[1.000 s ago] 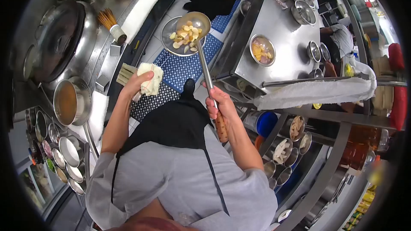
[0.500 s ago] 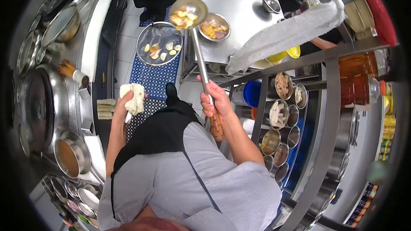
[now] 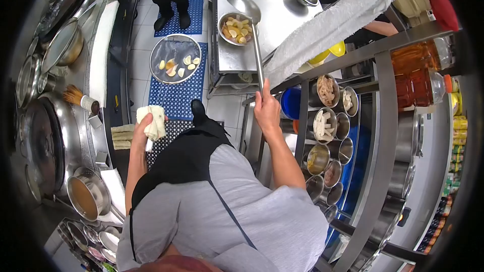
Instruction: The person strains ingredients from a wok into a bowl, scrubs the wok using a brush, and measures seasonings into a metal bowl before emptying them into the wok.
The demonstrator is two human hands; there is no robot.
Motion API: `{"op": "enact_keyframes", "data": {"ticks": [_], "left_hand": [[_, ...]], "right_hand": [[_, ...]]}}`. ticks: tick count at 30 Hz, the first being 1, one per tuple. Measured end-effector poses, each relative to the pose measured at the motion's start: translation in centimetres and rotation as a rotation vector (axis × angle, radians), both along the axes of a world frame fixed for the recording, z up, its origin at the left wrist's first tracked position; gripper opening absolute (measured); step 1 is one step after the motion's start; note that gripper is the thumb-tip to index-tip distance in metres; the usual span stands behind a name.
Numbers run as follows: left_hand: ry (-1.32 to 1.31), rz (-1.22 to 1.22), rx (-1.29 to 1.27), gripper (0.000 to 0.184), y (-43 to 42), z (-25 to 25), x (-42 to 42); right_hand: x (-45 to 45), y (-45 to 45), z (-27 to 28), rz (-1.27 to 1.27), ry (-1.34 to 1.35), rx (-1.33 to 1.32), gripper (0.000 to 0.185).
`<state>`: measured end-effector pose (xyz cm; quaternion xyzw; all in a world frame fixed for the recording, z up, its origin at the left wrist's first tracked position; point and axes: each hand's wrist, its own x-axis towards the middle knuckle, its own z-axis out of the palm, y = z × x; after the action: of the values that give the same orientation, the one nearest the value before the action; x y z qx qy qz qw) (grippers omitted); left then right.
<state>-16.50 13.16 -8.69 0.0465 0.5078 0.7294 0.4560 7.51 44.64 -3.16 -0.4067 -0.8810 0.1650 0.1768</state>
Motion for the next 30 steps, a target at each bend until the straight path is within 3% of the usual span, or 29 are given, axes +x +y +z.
{"op": "enact_keyframes", "data": {"ticks": [3, 4, 6, 9, 15, 17, 23, 26, 30], "left_hand": [[0.000, 0.025, -0.004, 0.051, -0.3, -1.3, 0.0], [-0.018, 0.037, -0.045, 0.049, -0.4, -1.1, 0.1], [-0.021, 0.048, 0.024, 0.048, -0.1, -1.6, 0.0], [0.015, 0.108, 0.003, 0.048, 0.2, -0.7, 0.1], [0.005, 0.159, 0.045, 0.048, -0.7, 1.9, -0.4], [-0.046, 0.207, 0.025, 0.045, -0.6, 2.3, 0.2], [-0.007, 0.146, -0.106, 0.038, -2.0, -2.7, 1.8], [-0.023, 0.138, -0.103, 0.042, -3.3, -5.0, 2.4], [-0.093, 0.209, -0.065, 0.052, -4.1, -5.1, 3.2]], "right_hand": [[-0.2, -1.6, 1.0, 0.082, 0.100, 0.004, 0.056], [-0.4, -2.4, 0.9, 0.165, 0.267, -0.047, 0.056], [-0.1, -3.8, 1.6, 0.180, 0.147, -0.426, 0.054], [-1.1, -5.8, 1.9, 0.268, 0.083, -0.751, 0.053], [-2.6, -5.5, 2.3, 0.375, 0.137, -0.629, 0.052], [-2.5, -6.0, 1.4, 0.294, 0.104, -0.945, 0.052], [-4.2, -5.9, -3.4, 0.046, 0.193, -2.083, 0.041], [-4.3, -5.5, -4.4, -0.022, 0.280, -2.377, 0.044], [-3.6, -5.1, -2.5, 0.109, 0.361, -2.329, 0.042]]}}
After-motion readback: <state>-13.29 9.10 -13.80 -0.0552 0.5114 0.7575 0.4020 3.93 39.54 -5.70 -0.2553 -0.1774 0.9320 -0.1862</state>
